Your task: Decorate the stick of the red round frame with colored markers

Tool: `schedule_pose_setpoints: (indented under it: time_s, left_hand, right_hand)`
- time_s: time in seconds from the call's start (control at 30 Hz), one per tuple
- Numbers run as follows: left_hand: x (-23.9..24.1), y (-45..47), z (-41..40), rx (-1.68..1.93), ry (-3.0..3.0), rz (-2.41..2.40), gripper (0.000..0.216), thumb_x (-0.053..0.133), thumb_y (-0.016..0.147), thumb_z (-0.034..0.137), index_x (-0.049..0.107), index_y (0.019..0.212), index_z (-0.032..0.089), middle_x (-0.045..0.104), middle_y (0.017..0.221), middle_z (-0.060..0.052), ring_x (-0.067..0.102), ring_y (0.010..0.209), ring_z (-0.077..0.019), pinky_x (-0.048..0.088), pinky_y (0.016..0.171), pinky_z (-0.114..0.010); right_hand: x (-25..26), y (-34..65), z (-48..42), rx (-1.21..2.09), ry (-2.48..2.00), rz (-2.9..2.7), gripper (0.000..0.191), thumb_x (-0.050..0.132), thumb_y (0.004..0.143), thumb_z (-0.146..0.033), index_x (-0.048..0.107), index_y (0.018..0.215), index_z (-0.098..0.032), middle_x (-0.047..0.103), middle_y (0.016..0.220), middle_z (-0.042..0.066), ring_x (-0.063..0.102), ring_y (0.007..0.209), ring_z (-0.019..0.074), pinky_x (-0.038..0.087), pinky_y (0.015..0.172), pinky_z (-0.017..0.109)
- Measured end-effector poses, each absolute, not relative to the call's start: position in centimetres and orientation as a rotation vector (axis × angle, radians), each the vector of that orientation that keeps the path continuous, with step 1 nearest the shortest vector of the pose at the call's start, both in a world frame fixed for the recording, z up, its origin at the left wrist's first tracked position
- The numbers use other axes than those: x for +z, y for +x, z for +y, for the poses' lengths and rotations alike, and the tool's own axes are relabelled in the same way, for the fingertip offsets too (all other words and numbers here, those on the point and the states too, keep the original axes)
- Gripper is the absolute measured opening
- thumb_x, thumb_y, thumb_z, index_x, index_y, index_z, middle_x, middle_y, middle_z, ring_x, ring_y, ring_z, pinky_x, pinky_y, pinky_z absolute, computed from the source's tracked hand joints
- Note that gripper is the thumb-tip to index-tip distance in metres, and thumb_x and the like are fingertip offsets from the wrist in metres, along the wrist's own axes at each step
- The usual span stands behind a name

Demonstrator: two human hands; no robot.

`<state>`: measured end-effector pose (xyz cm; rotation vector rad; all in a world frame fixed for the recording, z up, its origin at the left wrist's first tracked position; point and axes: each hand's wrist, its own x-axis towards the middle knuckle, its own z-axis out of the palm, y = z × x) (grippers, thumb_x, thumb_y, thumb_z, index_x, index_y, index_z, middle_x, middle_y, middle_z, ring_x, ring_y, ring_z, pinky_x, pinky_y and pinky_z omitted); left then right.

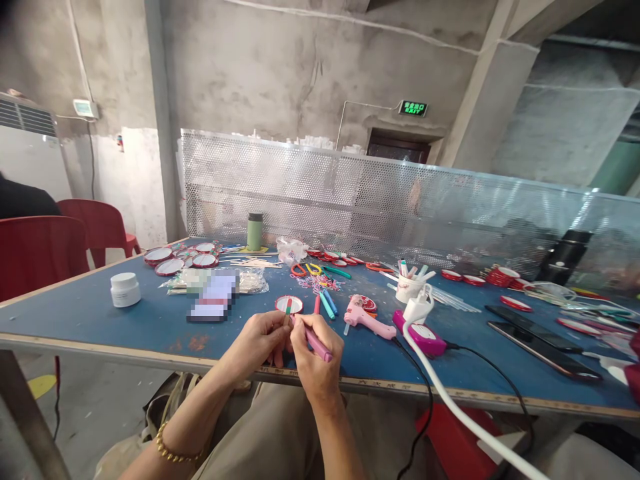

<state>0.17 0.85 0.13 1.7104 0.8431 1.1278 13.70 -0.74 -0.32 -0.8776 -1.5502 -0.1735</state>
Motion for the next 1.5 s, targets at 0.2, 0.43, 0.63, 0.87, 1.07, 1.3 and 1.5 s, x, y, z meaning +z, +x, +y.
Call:
schedule_pose_setpoints:
  time_s: [0.2, 0.43, 0.63, 0.87, 1.07, 1.3, 1.5]
  left_hand:
    - [0.17, 0.26, 0.88, 1.142, 1.710, 0.848, 0.024, 0.049, 0.087, 0.032, 0.052, 0.067, 0.018, 0.061, 0.058, 0.002, 0.056, 0.040, -0.0077, 0.036, 0.039, -0.016]
    - [0.09, 0.25, 0.87, 1.142, 1.719, 0.855, 0.022, 0.048, 0.086, 0.029, 0.052, 0.068, 0.018, 0.062, 0.060, 0.002, 0.057, 0.040, -0.0079, 0.036, 0.039, -0.016]
    - [0.27, 0.18, 0.71, 1.133, 1.720, 0.860, 0.026, 0.050, 0.088, 0.034, 0.054, 0.068, 0.018, 0.061, 0.058, 0.002, 0.056, 0.040, -0.0082, 0.037, 0.039, -0.016]
    - [0.09, 0.17, 1.00, 1.128, 1.711, 0.844, 0.022, 0.049, 0.086, 0.029, 0.054, 0.069, 0.017, 0.065, 0.063, 0.000, 0.058, 0.041, -0.0081, 0.037, 0.040, -0.015]
    - [0.16, 0.16, 1.00, 1.129, 1.702, 0.839, 0.019, 0.048, 0.084, 0.025, 0.053, 0.068, 0.017, 0.064, 0.060, 0.001, 0.058, 0.040, -0.0085, 0.037, 0.040, -0.016]
    - [0.15, 0.20, 0.91, 1.130, 1.704, 0.845, 0.022, 0.049, 0.086, 0.029, 0.054, 0.068, 0.017, 0.064, 0.061, 0.001, 0.058, 0.040, -0.0080, 0.037, 0.040, -0.016]
    - [-0.03, 0.20, 0.92, 1.140, 1.699, 0.833, 0.020, 0.048, 0.086, 0.027, 0.054, 0.069, 0.017, 0.064, 0.061, 0.001, 0.058, 0.040, -0.0085, 0.037, 0.040, -0.016]
  right_hand:
    - [-0.21, 13.66, -0.74, -0.171, -0.865, -1.581, 0.020, 0.055, 0.094, -0.023, 0.064, 0.076, -0.019, 0.068, 0.065, 0.000, 0.063, 0.055, 0.0126, 0.048, 0.057, 0.023]
    - [-0.19, 13.58, -0.77, -0.176, -0.851, -1.586, 0.019, 0.055, 0.094, -0.023, 0.066, 0.078, -0.019, 0.068, 0.065, 0.000, 0.063, 0.055, 0.0126, 0.048, 0.057, 0.022]
    - [-0.04, 13.53, -0.76, -0.179, -0.875, -1.572, 0.020, 0.055, 0.094, -0.024, 0.066, 0.078, -0.019, 0.067, 0.062, 0.000, 0.062, 0.053, 0.0126, 0.048, 0.055, 0.022]
    - [-0.39, 13.69, -0.73, -0.163, -0.895, -1.552, 0.023, 0.055, 0.095, -0.027, 0.065, 0.076, -0.019, 0.066, 0.061, 0.000, 0.061, 0.052, 0.0127, 0.047, 0.054, 0.023]
    - [-0.36, 13.72, -0.77, -0.171, -0.887, -1.545, 0.021, 0.055, 0.094, -0.025, 0.065, 0.077, -0.018, 0.065, 0.060, -0.001, 0.059, 0.050, 0.0119, 0.046, 0.054, 0.023]
    - [-0.28, 13.63, -0.83, -0.170, -0.877, -1.567, 0.021, 0.055, 0.094, -0.023, 0.063, 0.075, -0.019, 0.066, 0.062, 0.000, 0.061, 0.054, 0.0123, 0.046, 0.057, 0.022]
    - [-0.35, 13.64, -0.71, -0.167, -0.864, -1.570, 0.020, 0.055, 0.094, -0.023, 0.063, 0.075, -0.019, 0.066, 0.063, 0.000, 0.061, 0.054, 0.0117, 0.046, 0.057, 0.021]
